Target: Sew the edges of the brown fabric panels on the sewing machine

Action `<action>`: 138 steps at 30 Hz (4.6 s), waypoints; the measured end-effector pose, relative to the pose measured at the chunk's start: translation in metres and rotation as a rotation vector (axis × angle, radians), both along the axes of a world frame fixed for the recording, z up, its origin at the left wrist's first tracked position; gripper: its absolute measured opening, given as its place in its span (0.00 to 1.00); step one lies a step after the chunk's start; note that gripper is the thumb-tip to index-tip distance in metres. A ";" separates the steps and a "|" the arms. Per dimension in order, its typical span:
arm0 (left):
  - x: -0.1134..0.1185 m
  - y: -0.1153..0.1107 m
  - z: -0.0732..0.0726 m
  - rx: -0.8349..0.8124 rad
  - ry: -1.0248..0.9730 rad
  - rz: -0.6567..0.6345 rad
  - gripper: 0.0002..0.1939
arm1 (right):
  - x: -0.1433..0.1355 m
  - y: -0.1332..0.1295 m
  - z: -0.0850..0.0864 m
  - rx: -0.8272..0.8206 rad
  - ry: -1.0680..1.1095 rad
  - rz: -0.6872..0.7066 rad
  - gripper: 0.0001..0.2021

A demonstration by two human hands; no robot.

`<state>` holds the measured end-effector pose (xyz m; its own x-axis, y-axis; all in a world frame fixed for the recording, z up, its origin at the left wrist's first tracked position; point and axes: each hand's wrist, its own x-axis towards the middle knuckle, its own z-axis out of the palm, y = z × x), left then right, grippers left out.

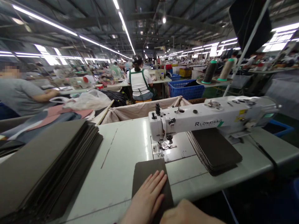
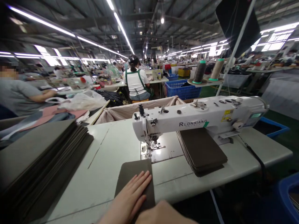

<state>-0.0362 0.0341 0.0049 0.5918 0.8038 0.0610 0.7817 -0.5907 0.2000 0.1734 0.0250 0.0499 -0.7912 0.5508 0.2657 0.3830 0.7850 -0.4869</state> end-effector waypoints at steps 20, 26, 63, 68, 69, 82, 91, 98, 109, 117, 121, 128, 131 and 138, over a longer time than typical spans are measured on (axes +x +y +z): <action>-0.006 0.067 0.016 -0.009 -0.071 0.118 0.31 | 0.003 0.098 -0.039 -0.081 -0.126 -0.326 0.26; -0.008 0.068 0.015 -0.002 -0.081 0.120 0.31 | 0.004 0.099 -0.042 -0.101 -0.130 -0.321 0.26; -0.015 0.075 0.016 -0.011 -0.107 0.106 0.28 | 0.001 0.099 -0.042 -0.076 -0.169 -0.349 0.26; -0.015 0.074 0.018 -0.009 -0.114 0.120 0.26 | 0.001 0.098 -0.042 -0.053 -0.230 -0.390 0.26; -0.015 0.074 0.018 -0.009 -0.114 0.121 0.26 | 0.000 0.098 -0.042 -0.049 -0.235 -0.394 0.26; -0.014 0.075 0.018 -0.012 -0.094 0.128 0.26 | 0.001 0.099 -0.042 -0.059 -0.252 -0.406 0.25; -0.016 0.075 0.014 -0.013 -0.086 0.125 0.25 | 0.002 0.100 -0.045 -0.082 -0.248 -0.407 0.26; -0.015 0.076 0.015 -0.022 -0.096 0.137 0.26 | 0.002 0.100 -0.047 -0.082 -0.244 -0.410 0.25; -0.016 0.076 0.013 -0.019 -0.097 0.145 0.26 | 0.002 0.099 -0.047 -0.087 -0.240 -0.411 0.26; -0.016 0.077 0.011 -0.003 -0.116 0.146 0.26 | 0.002 0.100 -0.049 -0.089 -0.236 -0.404 0.26; -0.016 0.077 0.012 -0.004 -0.101 0.146 0.26 | 0.003 0.100 -0.048 -0.093 -0.238 -0.405 0.26; -0.016 0.078 0.010 0.014 -0.122 0.157 0.26 | 0.002 0.100 -0.046 -0.080 -0.234 -0.408 0.27; -0.016 0.078 0.010 0.021 -0.129 0.165 0.26 | 0.002 0.100 -0.046 -0.090 -0.221 -0.404 0.26; -0.015 0.082 0.006 0.023 -0.123 0.196 0.29 | 0.003 0.099 -0.048 -0.107 -0.214 -0.405 0.25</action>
